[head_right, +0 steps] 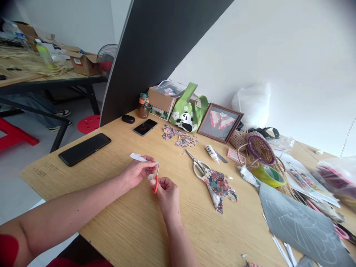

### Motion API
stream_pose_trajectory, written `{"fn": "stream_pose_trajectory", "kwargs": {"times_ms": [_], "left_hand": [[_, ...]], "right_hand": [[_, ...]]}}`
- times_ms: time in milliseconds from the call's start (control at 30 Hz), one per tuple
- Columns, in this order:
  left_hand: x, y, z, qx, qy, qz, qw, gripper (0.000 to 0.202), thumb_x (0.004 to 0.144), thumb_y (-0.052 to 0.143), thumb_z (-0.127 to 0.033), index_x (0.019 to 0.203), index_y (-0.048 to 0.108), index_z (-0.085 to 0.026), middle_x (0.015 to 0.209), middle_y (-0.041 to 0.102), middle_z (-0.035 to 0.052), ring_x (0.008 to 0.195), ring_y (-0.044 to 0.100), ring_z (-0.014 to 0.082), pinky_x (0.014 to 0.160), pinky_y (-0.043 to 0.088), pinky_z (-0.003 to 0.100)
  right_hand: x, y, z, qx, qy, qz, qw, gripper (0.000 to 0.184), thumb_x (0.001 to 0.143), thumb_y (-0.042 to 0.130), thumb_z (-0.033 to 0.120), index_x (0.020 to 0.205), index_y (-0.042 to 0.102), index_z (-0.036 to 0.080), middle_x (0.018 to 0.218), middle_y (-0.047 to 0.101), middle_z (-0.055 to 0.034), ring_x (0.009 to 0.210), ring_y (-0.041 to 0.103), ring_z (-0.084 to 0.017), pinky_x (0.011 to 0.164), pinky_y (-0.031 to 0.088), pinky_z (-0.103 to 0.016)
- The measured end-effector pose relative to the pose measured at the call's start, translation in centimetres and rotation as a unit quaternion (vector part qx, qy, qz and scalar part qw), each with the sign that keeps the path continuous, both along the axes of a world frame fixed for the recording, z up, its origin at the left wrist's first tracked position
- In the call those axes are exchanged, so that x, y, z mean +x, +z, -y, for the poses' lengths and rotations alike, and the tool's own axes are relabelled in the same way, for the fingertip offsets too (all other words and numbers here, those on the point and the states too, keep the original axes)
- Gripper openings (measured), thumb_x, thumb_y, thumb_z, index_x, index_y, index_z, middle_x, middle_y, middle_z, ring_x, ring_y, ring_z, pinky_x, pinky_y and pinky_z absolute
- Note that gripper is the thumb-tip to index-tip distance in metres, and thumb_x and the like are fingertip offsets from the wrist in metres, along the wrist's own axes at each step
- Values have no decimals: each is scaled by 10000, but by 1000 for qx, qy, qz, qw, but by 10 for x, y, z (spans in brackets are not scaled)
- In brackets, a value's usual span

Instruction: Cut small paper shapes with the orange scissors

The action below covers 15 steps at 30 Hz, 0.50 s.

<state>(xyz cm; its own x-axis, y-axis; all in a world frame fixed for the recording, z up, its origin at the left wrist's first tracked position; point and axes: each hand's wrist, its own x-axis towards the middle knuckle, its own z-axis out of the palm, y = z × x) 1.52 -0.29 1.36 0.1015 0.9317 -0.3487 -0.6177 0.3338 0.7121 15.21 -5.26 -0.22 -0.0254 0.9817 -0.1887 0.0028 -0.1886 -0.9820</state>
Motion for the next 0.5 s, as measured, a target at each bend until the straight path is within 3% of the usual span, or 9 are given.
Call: {"fn": "stream_pose_trajectory", "kwargs": {"times_ms": [500], "left_hand": [[3, 2, 4, 12, 52, -32, 998, 216, 608, 730, -22, 730, 578, -115, 680, 647, 38, 575, 609, 115, 564, 496, 189]], "right_hand": [[-4, -2, 1, 4, 13, 32, 999, 518, 653, 755, 629, 754, 617, 139, 603, 529, 15, 545, 360, -100, 513, 251, -244]]}}
